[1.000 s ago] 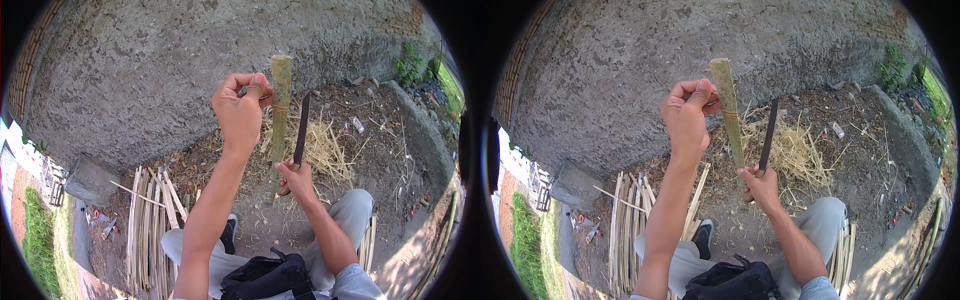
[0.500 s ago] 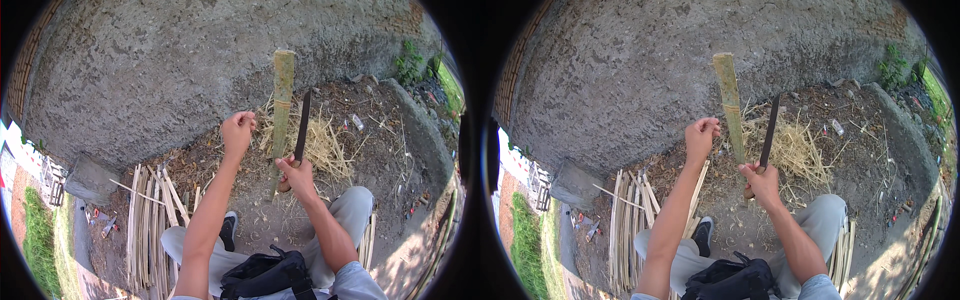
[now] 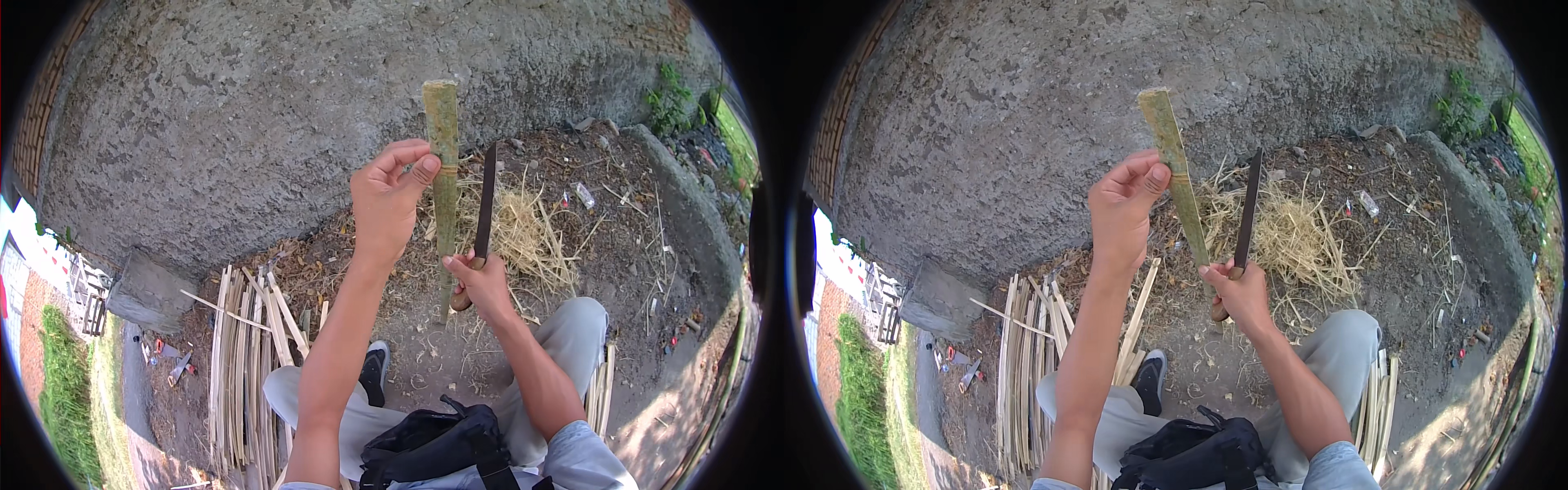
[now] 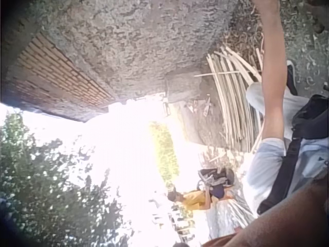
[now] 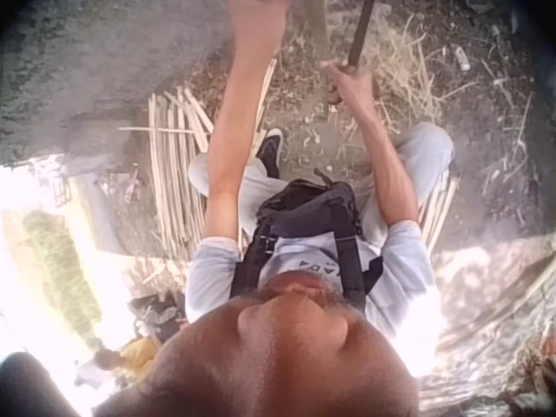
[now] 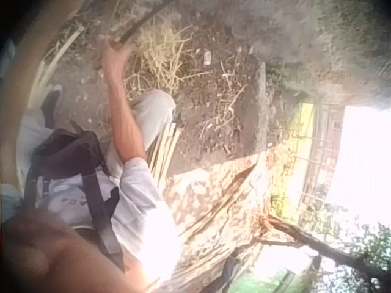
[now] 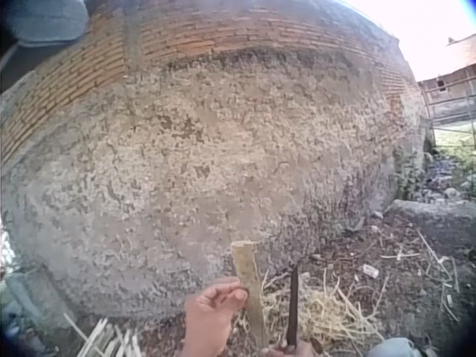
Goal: The person shaves and scrapes a bamboo strip using a knife, turns it over to trim both sides, and pulls off loose fibers by hand.
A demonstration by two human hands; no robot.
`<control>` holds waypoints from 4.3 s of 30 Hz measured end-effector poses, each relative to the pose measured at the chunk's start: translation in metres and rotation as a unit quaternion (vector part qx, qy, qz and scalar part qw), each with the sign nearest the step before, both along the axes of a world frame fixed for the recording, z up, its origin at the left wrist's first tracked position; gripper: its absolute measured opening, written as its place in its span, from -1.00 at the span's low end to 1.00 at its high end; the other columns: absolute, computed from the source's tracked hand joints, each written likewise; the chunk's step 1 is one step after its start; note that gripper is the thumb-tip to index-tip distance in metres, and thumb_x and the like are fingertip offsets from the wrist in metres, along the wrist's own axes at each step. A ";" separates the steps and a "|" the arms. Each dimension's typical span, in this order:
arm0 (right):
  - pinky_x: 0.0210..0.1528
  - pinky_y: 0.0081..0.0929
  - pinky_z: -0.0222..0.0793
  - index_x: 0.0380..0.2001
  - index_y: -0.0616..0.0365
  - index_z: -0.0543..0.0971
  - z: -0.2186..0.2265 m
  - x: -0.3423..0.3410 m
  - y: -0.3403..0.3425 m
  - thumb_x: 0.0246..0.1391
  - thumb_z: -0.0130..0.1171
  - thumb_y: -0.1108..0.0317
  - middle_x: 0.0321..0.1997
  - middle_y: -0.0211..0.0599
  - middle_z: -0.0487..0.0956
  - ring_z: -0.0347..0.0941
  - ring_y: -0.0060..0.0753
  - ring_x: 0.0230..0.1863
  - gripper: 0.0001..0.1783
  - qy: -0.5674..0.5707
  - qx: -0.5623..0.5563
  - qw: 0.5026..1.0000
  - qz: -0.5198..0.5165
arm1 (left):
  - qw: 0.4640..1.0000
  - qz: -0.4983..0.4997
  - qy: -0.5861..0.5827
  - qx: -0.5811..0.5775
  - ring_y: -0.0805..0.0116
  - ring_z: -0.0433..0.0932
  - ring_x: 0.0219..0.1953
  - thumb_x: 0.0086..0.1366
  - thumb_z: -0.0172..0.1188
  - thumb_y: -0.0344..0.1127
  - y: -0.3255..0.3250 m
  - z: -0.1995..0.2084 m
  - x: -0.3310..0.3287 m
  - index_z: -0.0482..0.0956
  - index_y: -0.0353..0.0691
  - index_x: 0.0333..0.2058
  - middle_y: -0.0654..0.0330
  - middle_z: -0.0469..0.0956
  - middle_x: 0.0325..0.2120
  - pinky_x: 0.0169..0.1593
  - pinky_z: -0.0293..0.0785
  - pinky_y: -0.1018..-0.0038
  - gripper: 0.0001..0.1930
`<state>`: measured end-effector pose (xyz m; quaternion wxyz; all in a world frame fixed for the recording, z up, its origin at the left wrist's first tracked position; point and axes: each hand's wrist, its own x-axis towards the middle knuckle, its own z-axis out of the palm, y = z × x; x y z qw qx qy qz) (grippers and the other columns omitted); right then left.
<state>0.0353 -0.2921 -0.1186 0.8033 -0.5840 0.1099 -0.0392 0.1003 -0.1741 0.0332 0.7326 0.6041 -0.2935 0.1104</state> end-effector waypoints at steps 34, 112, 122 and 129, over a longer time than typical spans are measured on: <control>-0.61 -0.59 0.44 -0.44 0.05 0.28 0.004 0.000 0.003 0.03 0.39 0.39 -0.43 -0.35 0.52 0.43 -0.64 -0.60 -0.61 -0.015 0.007 1.000 0.023 | 0.982 0.118 -0.140 0.041 0.51 0.51 -0.25 0.22 0.37 -0.24 0.000 0.068 -0.006 0.65 -0.38 -0.27 0.21 0.62 -0.28 -0.15 0.47 0.52 -0.72; -0.61 -0.61 0.43 -0.52 0.07 0.31 -0.004 0.005 0.007 -0.04 0.45 0.38 -0.37 -0.19 0.62 0.45 -0.65 -0.58 -0.59 -0.004 0.040 0.999 0.035 | 0.978 0.159 -0.107 0.080 0.55 0.54 -0.25 0.22 0.33 -0.44 0.020 0.040 -0.019 0.64 -0.37 -0.25 0.24 0.61 -0.23 -0.15 0.48 0.57 -0.85; -0.63 -0.63 0.41 -0.54 0.08 0.31 0.003 0.004 0.007 -0.08 0.47 0.40 -0.44 -0.22 0.61 0.43 -0.65 -0.63 -0.58 -0.004 0.031 0.999 0.020 | 0.927 0.241 -0.173 0.229 0.52 0.49 -0.30 0.30 0.14 -0.56 0.025 0.025 -0.010 0.49 -0.35 -0.36 0.27 0.55 -0.33 -0.19 0.43 0.54 -0.96; -0.68 -0.62 0.37 -0.52 0.05 0.29 -0.003 0.004 0.012 -0.14 0.51 0.35 -0.49 -0.27 0.63 0.42 -0.65 -0.67 -0.53 0.002 0.013 1.000 0.027 | 0.855 0.238 -0.120 0.445 0.44 0.48 -0.30 0.38 0.15 -0.35 0.070 -0.018 0.002 0.50 -0.35 -0.25 0.27 0.54 -0.23 -0.16 0.42 0.49 -0.85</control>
